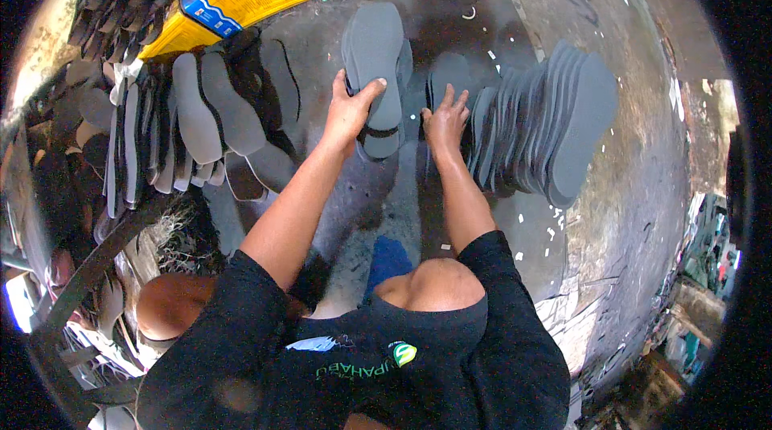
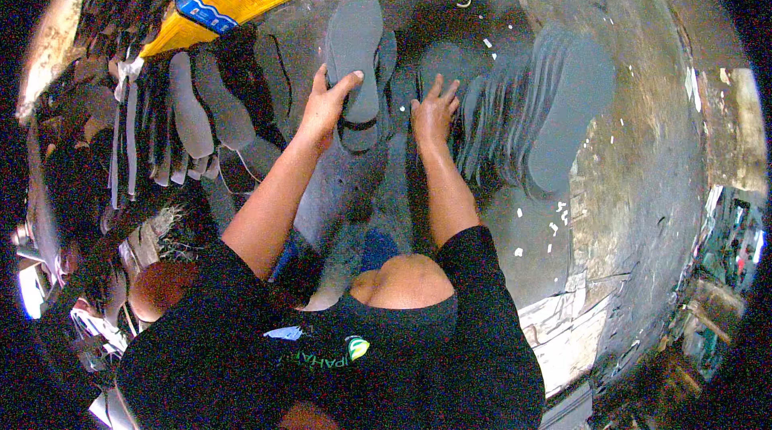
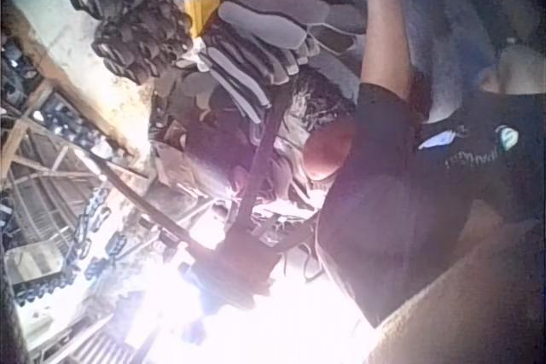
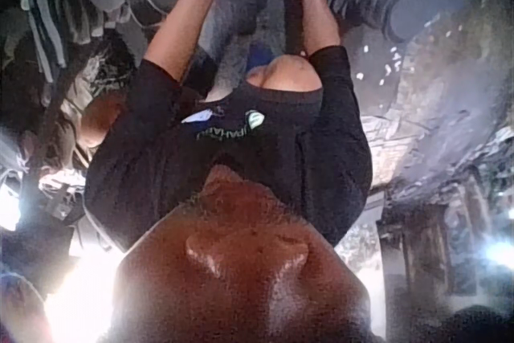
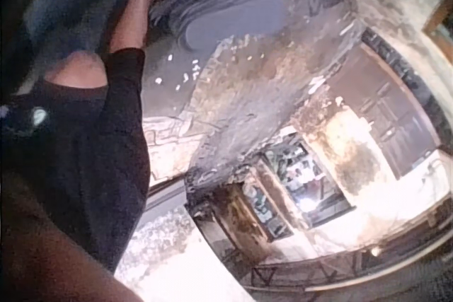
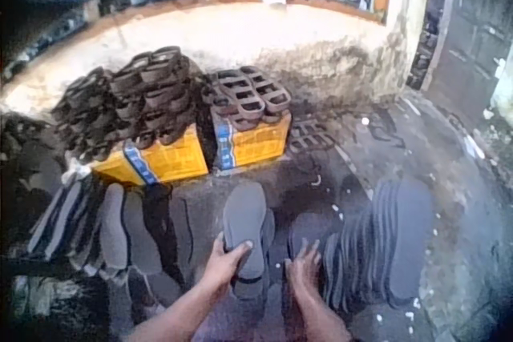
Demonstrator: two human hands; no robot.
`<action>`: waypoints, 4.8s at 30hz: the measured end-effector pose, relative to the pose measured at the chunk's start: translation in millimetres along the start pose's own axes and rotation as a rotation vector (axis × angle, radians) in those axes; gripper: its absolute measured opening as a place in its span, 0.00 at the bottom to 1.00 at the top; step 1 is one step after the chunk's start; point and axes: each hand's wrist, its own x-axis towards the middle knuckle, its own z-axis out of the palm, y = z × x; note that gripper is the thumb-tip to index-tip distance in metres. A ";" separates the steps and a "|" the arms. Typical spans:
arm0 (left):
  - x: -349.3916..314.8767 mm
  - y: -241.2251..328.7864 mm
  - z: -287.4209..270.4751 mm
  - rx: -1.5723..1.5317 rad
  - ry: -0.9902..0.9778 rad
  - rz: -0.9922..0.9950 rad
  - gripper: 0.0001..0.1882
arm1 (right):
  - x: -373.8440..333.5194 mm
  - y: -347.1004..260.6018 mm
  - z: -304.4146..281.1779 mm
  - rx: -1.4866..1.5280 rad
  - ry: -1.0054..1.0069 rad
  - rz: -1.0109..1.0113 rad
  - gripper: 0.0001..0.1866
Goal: The person repeatedly picks up pairs of gray flip-flops from a pile, aligns them, and stacks them into neat columns on the floor. The person handles the sandals by hand, organizing them into multiple stacks.
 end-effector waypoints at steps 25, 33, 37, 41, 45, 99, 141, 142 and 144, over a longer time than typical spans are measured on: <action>15.0 -25.5 -9.3 -0.358 -0.113 -0.017 0.54 | -25.9 -122.2 -122.0 0.356 0.255 -0.309 0.44; 11.9 -11.8 -2.2 -0.556 -0.057 -0.199 0.48 | -19.8 -158.0 -87.5 -0.046 0.044 -0.354 0.48; 17.6 -28.7 -8.4 -0.470 0.006 -0.203 0.48 | -9.1 -140.3 -86.1 -0.008 0.056 -0.316 0.47; 65.5 -92.4 -14.7 -0.367 -0.075 -0.385 0.47 | 0.6 -127.8 -96.2 0.125 -0.002 -0.272 0.47; 86.4 -111.1 -4.6 -0.303 -0.108 -0.371 0.44 | 9.7 -117.8 -103.4 0.305 -0.107 -0.180 0.49; 60.4 7.3 -72.4 0.427 -0.014 0.679 0.53 | 36.6 -45.2 -41.3 0.864 -0.058 -0.252 0.50; 40.6 -49.9 -27.3 0.749 0.185 0.312 0.76 | 9.9 -34.4 6.0 0.372 -0.061 0.035 0.63; 50.6 -53.1 -34.6 0.661 0.185 0.387 0.76 | 10.9 -30.3 9.1 0.390 -0.039 0.021 0.62; 67.7 -59.2 -47.0 0.680 0.185 0.363 0.73 | 19.6 -16.5 20.7 0.327 -0.116 0.100 0.62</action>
